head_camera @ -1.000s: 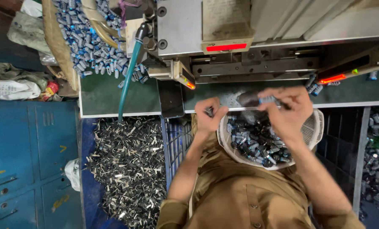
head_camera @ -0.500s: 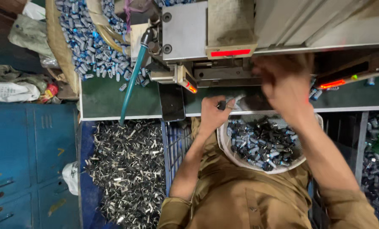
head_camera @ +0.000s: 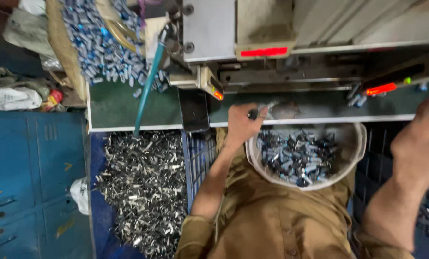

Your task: The person repeatedly picks small cylindrical components from a white basket, places them into a machine slot, and retrieves processed parts that fall into a blue bin. The person continues this cycle throughout the clip.

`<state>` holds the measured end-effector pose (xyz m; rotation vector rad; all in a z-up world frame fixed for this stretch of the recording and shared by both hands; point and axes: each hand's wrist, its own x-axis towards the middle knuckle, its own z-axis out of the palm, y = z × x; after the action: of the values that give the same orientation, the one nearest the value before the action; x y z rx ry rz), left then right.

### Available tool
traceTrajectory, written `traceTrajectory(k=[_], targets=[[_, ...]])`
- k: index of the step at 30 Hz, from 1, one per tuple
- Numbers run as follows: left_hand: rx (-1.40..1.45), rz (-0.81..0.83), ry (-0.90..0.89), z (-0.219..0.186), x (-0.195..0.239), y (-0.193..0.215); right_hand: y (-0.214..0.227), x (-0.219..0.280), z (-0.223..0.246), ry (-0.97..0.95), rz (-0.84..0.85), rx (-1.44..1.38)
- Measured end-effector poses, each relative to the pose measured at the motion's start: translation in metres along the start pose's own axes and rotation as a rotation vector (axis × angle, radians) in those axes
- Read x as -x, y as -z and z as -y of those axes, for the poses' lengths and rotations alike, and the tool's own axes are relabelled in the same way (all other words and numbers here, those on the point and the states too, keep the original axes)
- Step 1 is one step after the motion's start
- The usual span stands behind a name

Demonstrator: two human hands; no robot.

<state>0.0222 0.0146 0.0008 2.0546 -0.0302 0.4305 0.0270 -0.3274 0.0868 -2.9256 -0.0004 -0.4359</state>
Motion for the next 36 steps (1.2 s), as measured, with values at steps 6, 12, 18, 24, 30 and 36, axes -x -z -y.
traceTrajectory(k=[6,12,18,24,30,36], targets=[[0.04,0.039,0.035,-0.003,-0.011,0.001,-0.003,-0.011,-0.007,0.071,-0.078,0.263],[0.023,0.048,0.046,-0.002,-0.012,-0.001,0.015,-0.034,0.028,0.105,-0.09,0.116],[-0.021,0.08,0.057,-0.004,-0.007,0.0,0.025,-0.035,0.022,0.171,-0.148,-0.187],[0.061,0.004,-0.023,-0.001,-0.005,-0.003,0.001,0.004,0.048,0.089,-0.387,-0.581],[0.901,-0.238,0.325,-0.034,0.022,-0.012,-0.046,0.055,0.126,0.23,0.076,-0.921],[0.603,-0.031,0.127,-0.074,0.052,-0.014,-0.072,0.086,0.149,0.161,0.315,-1.007]])
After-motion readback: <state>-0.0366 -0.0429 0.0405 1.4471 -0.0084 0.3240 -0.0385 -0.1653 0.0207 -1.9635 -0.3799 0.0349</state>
